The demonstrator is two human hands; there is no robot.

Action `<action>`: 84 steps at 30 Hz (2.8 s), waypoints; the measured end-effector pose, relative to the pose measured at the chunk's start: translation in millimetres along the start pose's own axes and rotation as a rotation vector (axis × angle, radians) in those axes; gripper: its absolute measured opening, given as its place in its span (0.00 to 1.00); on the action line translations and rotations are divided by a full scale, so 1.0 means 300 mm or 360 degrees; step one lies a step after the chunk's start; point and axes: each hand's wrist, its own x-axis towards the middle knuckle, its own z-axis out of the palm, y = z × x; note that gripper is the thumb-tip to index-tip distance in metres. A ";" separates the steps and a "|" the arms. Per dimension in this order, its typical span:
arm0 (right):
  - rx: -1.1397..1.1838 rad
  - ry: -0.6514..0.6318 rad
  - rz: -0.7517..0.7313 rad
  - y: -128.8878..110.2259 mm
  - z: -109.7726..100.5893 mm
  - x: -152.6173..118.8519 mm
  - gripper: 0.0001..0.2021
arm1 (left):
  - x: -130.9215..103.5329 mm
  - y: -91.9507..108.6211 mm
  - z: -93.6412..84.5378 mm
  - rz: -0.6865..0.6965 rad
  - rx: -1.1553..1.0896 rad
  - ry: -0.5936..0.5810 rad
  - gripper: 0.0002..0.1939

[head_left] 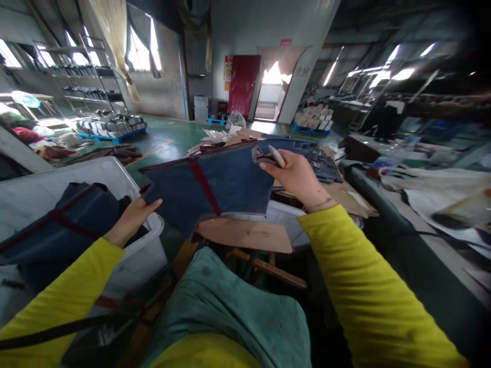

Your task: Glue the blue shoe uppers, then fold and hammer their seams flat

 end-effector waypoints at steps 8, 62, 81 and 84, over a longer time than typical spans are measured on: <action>-0.0645 -0.0298 0.0039 -0.037 0.046 -0.013 0.08 | -0.043 -0.167 0.107 -0.0430 -0.0278 -0.0298 0.33; 0.0109 0.0486 0.0779 0.441 0.197 -0.860 0.13 | -0.279 0.057 0.877 0.1582 0.1313 -0.0869 0.23; 0.0043 0.0371 0.0641 0.414 0.168 -0.862 0.15 | -0.252 0.125 0.881 0.1373 0.1305 -0.0719 0.09; -0.0067 0.0320 0.0643 0.406 0.153 -0.866 0.15 | -0.260 0.132 0.914 0.1427 0.1271 -0.0774 0.10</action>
